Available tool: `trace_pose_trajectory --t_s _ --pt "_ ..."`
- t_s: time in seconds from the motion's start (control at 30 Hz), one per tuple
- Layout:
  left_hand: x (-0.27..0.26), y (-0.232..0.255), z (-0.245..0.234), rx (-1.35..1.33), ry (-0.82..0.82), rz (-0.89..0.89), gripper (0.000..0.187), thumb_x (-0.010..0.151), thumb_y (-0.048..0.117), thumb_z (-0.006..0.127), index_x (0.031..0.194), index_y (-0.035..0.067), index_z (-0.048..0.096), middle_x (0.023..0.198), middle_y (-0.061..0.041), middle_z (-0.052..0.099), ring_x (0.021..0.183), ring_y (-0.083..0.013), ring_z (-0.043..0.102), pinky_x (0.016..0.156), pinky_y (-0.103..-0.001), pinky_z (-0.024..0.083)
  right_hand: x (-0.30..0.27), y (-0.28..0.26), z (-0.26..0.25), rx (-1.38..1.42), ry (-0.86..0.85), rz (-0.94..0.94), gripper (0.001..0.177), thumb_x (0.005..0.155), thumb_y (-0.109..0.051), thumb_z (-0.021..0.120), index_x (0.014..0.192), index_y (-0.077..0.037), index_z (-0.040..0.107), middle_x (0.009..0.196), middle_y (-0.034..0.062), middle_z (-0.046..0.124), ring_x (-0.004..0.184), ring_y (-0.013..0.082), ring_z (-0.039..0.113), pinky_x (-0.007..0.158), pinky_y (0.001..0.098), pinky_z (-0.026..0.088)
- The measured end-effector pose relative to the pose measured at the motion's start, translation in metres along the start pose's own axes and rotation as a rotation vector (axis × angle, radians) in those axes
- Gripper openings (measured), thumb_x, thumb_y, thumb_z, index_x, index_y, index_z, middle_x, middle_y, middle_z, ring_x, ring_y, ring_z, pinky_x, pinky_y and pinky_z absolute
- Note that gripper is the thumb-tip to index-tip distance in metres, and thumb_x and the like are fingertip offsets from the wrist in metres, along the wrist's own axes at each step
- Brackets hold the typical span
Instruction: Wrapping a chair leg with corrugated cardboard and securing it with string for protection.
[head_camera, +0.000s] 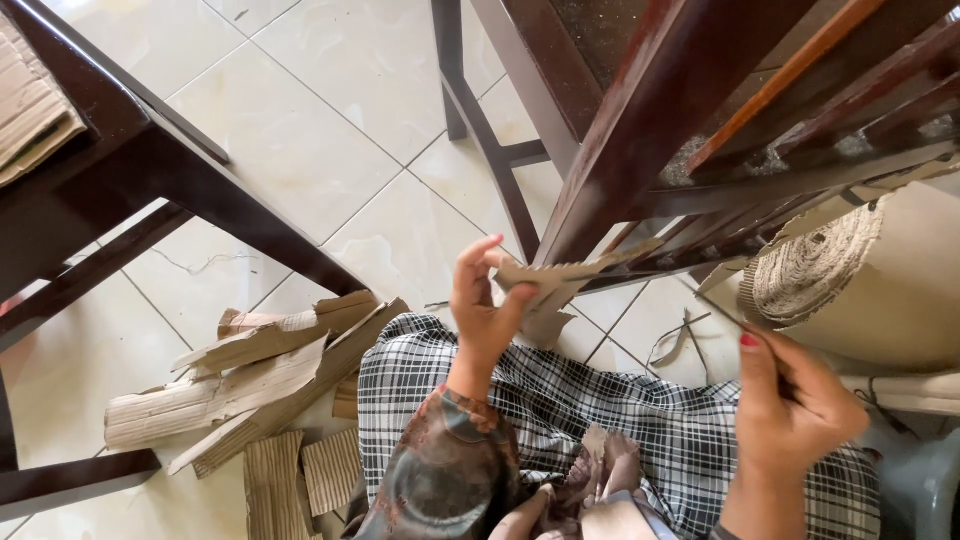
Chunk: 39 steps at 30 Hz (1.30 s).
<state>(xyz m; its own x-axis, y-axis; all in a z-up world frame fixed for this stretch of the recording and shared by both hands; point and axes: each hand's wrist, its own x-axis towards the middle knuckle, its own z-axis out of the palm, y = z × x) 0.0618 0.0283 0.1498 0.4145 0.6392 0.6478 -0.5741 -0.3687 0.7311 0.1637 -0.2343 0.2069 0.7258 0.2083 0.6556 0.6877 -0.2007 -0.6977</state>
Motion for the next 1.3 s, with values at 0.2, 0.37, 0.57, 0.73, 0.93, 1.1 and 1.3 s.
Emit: trace_pose_trajectory --t_s 0.2,0.37,0.57,0.73,0.93,1.1,1.3 --pt "0.003 0.009 -0.022 -0.115 -0.081 0.048 0.026 0.094 0.037 0.074 0.095 0.012 0.067 0.085 0.002 0.066 0.078 -0.0122 0.058 0.076 -0.028 0.05 -0.011 -0.01 -0.021 -0.164 0.055 -0.03 0.013 0.11 0.011 0.078 0.114 0.023 0.076 0.08 0.0224 0.065 0.068 0.0203 0.052 0.067 0.0331 0.039" --pt "0.005 0.014 -0.027 -0.195 -0.191 0.088 0.027 0.091 0.038 0.077 0.087 0.012 0.07 0.081 0.002 0.067 0.075 -0.0124 0.058 0.073 -0.029 0.048 -0.009 -0.021 -0.019 -0.168 0.102 -0.136 0.01 0.111 0.016 0.075 0.111 0.026 0.076 0.079 0.0246 0.064 0.067 0.0233 0.053 0.066 0.0359 0.04" --pt "0.003 0.02 -0.029 -0.21 -0.24 0.065 0.024 0.086 0.035 0.081 0.086 0.012 0.073 0.079 0.001 0.068 0.074 -0.014 0.058 0.074 -0.031 0.047 -0.01 -0.021 -0.022 -0.219 0.119 -0.163 0.013 0.112 0.012 0.077 0.112 0.025 0.078 0.076 0.0225 0.063 0.067 0.0233 0.053 0.068 0.0374 0.042" --pt "0.004 0.019 -0.027 -0.2 -0.234 0.081 0.018 0.087 0.028 0.081 0.09 0.012 0.073 0.081 0.0 0.069 0.074 -0.0148 0.06 0.075 -0.031 0.049 -0.009 -0.021 -0.029 -0.226 0.121 -0.181 0.016 0.115 0.012 0.076 0.115 0.028 0.077 0.086 0.0292 0.068 0.072 0.0268 0.058 0.07 0.0384 0.045" --pt "0.008 0.022 -0.036 -0.234 -0.241 0.056 0.019 0.089 0.028 0.08 0.085 0.011 0.073 0.077 0.0 0.068 0.071 -0.0151 0.056 0.072 -0.032 0.046 -0.005 -0.023 -0.031 -0.238 0.125 -0.151 0.015 0.117 0.015 0.078 0.118 0.029 0.077 0.084 0.0265 0.066 0.073 0.0245 0.055 0.074 0.0387 0.046" --pt "0.006 0.02 -0.032 -0.261 -0.274 0.034 0.018 0.086 0.028 0.083 0.087 0.012 0.075 0.078 0.0 0.07 0.071 -0.0141 0.057 0.074 -0.032 0.047 -0.005 -0.022 -0.025 -0.191 0.09 -0.071 0.011 0.113 0.011 0.077 0.111 0.022 0.076 0.087 0.0241 0.068 0.074 0.0226 0.056 0.074 0.0351 0.045" --pt "0.006 0.02 -0.025 -0.246 -0.304 0.031 0.017 0.087 0.027 0.082 0.088 0.011 0.075 0.08 -0.001 0.07 0.073 -0.0154 0.058 0.075 -0.032 0.048 0.001 -0.023 0.004 -0.087 0.046 -0.054 0.011 0.102 0.014 0.077 0.112 0.017 0.075 0.086 0.0212 0.071 0.066 0.0207 0.06 0.059 0.0302 0.045"
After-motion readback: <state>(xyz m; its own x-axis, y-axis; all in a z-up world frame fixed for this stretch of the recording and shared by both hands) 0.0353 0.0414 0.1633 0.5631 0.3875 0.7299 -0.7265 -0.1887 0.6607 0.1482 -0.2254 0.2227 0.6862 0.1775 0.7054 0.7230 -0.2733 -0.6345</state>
